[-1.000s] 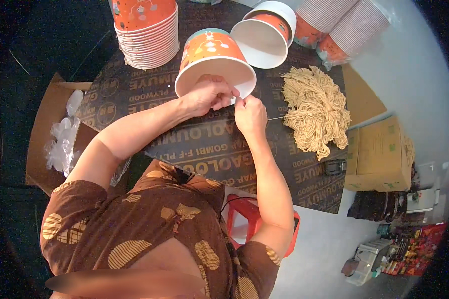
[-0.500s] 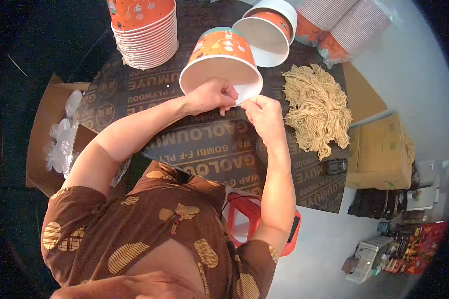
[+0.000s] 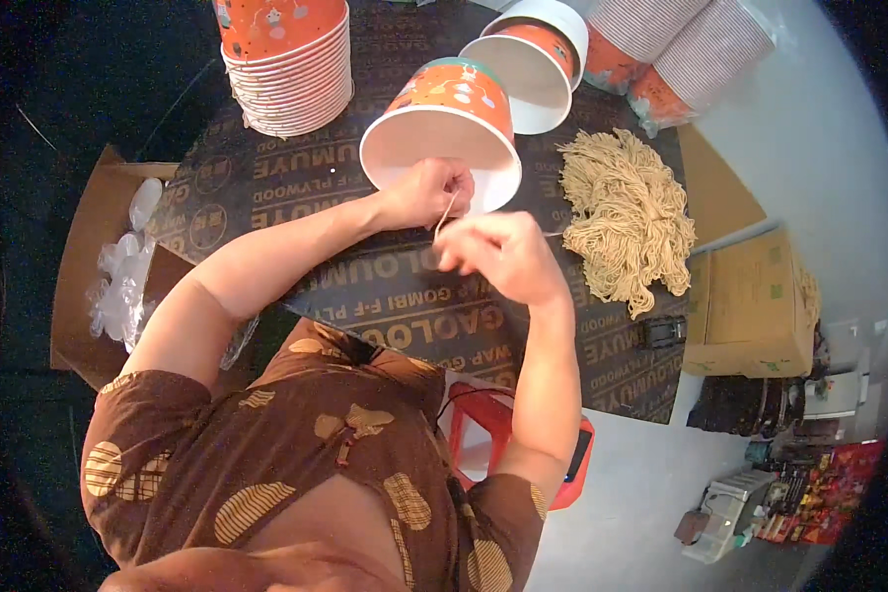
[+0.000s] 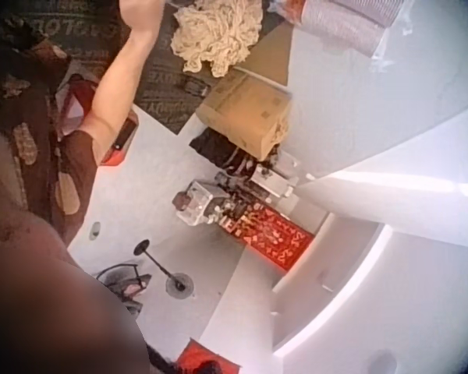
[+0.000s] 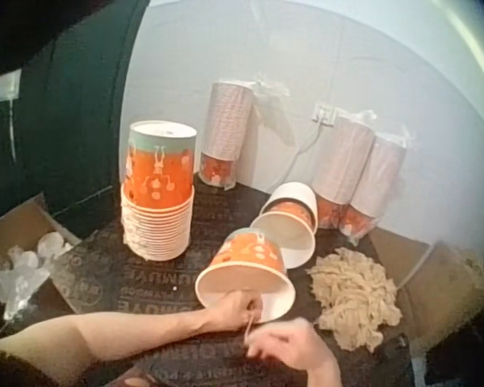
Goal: Attach elastic strings to paper cups by threading them through holes and knotting them.
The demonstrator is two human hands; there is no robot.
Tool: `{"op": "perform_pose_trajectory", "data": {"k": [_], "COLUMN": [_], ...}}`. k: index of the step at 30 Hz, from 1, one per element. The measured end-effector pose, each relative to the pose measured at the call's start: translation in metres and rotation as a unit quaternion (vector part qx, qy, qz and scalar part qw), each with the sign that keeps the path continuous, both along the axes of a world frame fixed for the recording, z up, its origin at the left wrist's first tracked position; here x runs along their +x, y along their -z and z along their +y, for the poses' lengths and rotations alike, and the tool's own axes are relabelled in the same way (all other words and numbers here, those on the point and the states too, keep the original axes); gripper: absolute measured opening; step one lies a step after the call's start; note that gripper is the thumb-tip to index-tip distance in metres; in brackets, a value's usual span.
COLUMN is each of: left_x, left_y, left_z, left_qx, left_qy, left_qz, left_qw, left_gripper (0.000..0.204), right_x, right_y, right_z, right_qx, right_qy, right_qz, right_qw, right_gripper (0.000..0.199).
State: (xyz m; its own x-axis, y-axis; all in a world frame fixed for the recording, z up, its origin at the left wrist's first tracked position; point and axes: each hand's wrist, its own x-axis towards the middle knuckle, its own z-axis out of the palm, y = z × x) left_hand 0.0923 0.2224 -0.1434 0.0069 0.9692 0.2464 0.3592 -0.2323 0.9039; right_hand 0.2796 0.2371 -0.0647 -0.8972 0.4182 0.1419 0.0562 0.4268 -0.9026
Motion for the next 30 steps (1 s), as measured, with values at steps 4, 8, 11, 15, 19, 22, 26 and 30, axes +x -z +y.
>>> {"op": "perform_pose_trajectory", "data": {"k": [4, 8, 11, 15, 19, 22, 26, 30], "left_x": [-0.009, -0.013, -0.015, -0.017, -0.016, -0.017, -0.018, -0.018], "left_y": [-0.017, -0.015, -0.016, -0.012, -0.009, -0.007, -0.01, -0.01], "left_z": [-0.007, -0.006, -0.006, -0.003, -0.004, -0.002, -0.003, -0.002], "left_qx": [-0.123, -0.106, -0.104, -0.097, -0.097, -0.098, -0.093, -0.086], "left_qy": [0.075, 0.097, 0.118, 0.126, 0.118, 0.123, 0.122, 0.119], "left_qz": [-0.156, -0.19, -0.182, -0.183, -0.187, -0.183, -0.172, -0.186], "left_qw": [0.977, 0.971, 0.971, 0.97, 0.97, 0.97, 0.973, 0.971], "left_gripper": [0.008, 0.007, 0.006, 0.004, 0.003, 0.003, 0.003, 0.003], "right_x": [0.012, -0.001, -0.013, -0.023, -0.025, -0.028, -0.032, -0.036], "right_y": [0.002, 0.002, 0.01, 0.031, 0.046, 0.051, 0.052, 0.053], "right_z": [0.007, 0.003, -0.004, 0.0, 0.008, 0.01, 0.011, 0.012], "right_qx": [-0.031, -0.001, 0.044, 0.143, 0.21, 0.216, 0.238, 0.214], "right_qy": [0.005, 0.266, 0.273, 0.282, 0.278, 0.288, 0.299, 0.31], "right_qz": [0.035, -0.051, -0.043, -0.062, -0.093, -0.109, -0.092, -0.071], "right_qw": [0.999, 0.963, 0.96, 0.947, 0.933, 0.926, 0.92, 0.923], "right_gripper": [0.029, 0.026, 0.018, 0.026, 0.022, 0.017, 0.011, 0.009]}}
